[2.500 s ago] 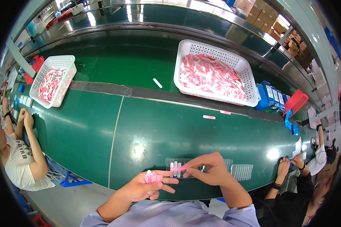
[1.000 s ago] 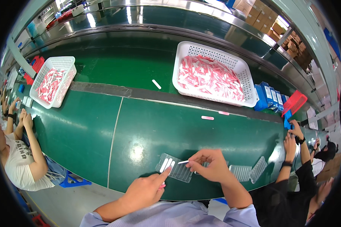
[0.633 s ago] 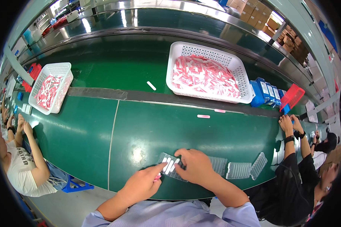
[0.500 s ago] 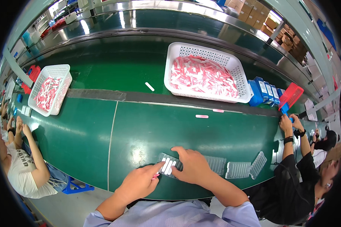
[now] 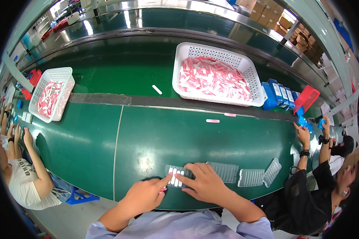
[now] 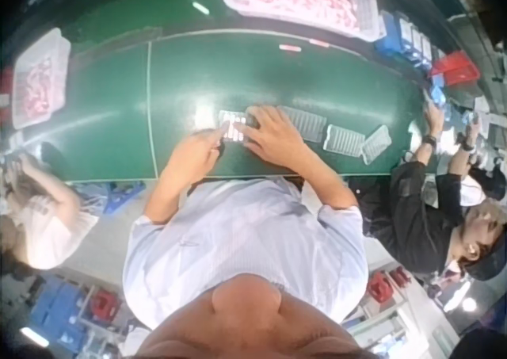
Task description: The person inserts small plastic components into plastic trays by hand, filling the trays on a manufacturing assembly line.
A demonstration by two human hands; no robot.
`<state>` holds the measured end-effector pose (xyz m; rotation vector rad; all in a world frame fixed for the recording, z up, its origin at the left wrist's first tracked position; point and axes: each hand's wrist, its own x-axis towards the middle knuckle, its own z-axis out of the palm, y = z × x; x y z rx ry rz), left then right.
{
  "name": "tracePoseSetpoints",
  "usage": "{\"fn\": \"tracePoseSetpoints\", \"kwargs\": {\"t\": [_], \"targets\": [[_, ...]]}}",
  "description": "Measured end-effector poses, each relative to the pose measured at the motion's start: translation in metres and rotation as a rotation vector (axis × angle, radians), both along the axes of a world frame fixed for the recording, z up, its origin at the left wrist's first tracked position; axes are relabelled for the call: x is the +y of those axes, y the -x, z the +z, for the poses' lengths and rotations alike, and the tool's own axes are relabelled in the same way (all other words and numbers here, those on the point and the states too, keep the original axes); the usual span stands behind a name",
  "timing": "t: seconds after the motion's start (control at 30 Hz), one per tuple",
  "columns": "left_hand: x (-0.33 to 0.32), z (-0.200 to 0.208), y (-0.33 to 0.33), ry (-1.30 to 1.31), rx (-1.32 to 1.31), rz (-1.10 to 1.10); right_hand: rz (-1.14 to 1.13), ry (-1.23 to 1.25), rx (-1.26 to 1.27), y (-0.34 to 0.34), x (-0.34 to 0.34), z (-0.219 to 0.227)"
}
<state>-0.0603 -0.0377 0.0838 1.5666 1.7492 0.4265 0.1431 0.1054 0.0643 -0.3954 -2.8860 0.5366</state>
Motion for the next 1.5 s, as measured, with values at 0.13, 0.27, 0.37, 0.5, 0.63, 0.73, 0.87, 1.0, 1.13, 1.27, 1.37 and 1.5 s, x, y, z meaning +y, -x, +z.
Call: {"fn": "tracePoseSetpoints", "kwargs": {"t": [0.13, 0.27, 0.37, 0.5, 0.63, 0.73, 0.87, 1.0, 1.13, 1.27, 1.37, 1.5], "targets": [[-0.017, 0.008, -0.008, 0.038, -0.075, 0.002, 0.174, 0.066, -0.012, -0.005, 0.015, -0.001], [-0.028, -0.014, -0.008, -0.084, -0.459, 0.171, 0.182, 0.042, -0.035, -0.005, 0.016, 0.002], [-0.032, -0.024, -0.004, 0.133, -1.279, 0.482, 0.181, 0.04, -0.048, -0.005, 0.019, -0.001], [-0.039, -0.041, 0.003, 0.287, -1.734, 0.492, 0.209, 0.039, 0.073, -0.009, 0.021, -0.006], [-0.046, -0.051, 0.003, 0.312, -1.827, 0.47, 0.118, 0.008, 0.063, -0.008, 0.02, 0.002], [-0.044, -0.051, 0.002, 0.428, -1.826, 0.504, 0.12, 0.067, 0.134, -0.004, 0.023, 0.007], [-0.039, -0.045, -0.006, 0.453, -1.807, 0.474, 0.077, 0.242, 0.282, 0.002, 0.01, 0.015], [-0.032, -0.035, -0.02, 0.467, -1.705, 0.422, -0.051, 0.58, 0.284, 0.013, -0.007, 0.025], [-0.031, -0.031, -0.018, 0.502, -1.664, 0.52, -0.13, 0.728, 0.233, 0.0, 0.002, 0.015], [-0.034, -0.037, -0.018, 0.433, -1.668, 0.519, -0.175, 0.645, 0.333, 0.001, -0.003, 0.025], [-0.03, -0.037, -0.023, 0.532, -1.6, 0.393, -0.007, 0.591, 0.265, 0.005, -0.016, 0.013], [-0.033, -0.041, -0.021, 0.526, -1.659, 0.328, -0.309, 0.929, 0.375, -0.01, -0.005, 0.006]]}}
